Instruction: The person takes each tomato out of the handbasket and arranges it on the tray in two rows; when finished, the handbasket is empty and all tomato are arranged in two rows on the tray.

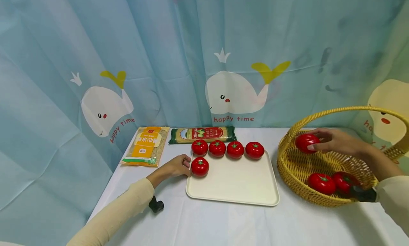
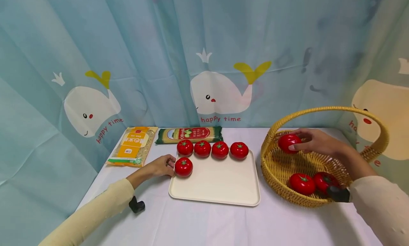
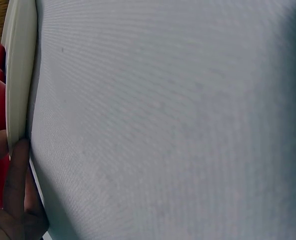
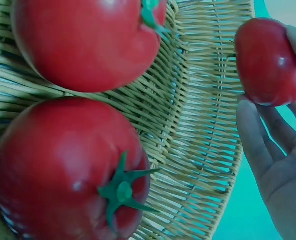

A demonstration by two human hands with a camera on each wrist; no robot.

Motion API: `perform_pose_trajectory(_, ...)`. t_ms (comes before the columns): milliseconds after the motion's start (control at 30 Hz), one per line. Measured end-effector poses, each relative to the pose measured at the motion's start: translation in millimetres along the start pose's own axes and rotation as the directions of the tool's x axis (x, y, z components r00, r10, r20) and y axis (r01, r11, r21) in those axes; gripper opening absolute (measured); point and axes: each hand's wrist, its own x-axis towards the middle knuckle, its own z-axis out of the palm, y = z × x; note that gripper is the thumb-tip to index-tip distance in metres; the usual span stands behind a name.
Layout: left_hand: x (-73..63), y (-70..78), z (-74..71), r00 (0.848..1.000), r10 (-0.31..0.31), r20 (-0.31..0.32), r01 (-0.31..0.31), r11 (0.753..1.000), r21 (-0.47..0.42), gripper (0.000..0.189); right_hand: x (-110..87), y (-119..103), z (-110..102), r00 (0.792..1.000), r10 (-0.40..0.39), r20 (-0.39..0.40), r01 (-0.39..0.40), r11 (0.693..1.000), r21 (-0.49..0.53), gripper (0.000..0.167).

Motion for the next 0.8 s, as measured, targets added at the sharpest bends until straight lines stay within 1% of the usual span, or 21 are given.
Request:
perform_pose_trajectory(100,0.1,-0.3,0.0,1.000,0.000,0.002,0.000,1.000,-0.003,0.054,-2.8,-2,1,1.000,-0.016,-0.024,0.017,0.999,0.038,0.053)
perform_pose_trajectory(333,0.8,-0.4,0.0,1.000,0.005,0.007,-0.005,1.000,-0.014,0.055,-11.9,-6,7,0.993,-0.049,-0.112,0.060,0.993,0.100,0.048)
perform_pose_trajectory(467,1.6,-1.0,-0.4,1.000,-0.001,0.007,0.001,1.000,-0.011,0.055,-16.2,-9,12,0.985,-0.106,-0.140,0.119,0.989,0.092,0.046)
perform_pose_trajectory(533,2.1,-1.6,-0.5,1.000,-0.002,0.009,0.002,1.000,-0.010,0.055,-17.7,-11,13,0.981,-0.128,-0.144,0.139,0.988,0.067,0.047)
perform_pose_trajectory(600,2.4,-2.2,-0.5,1.000,0.000,0.014,0.001,1.000,-0.015,0.055,-19.1,-14,15,0.982,-0.133,-0.137,0.140,0.989,0.046,0.047)
perform_pose_trajectory(700,2.6,-3.2,-0.3,1.000,0.003,0.020,-0.003,1.000,-0.020,0.055,-21.4,-17,19,0.985,-0.124,-0.117,0.131,0.990,0.056,0.049)
perform_pose_trajectory(800,2.3,-3.6,0.0,1.000,0.008,0.023,-0.007,1.000,-0.021,0.054,-25.0,-20,24,0.980,-0.169,-0.103,0.179,0.979,0.099,0.050)
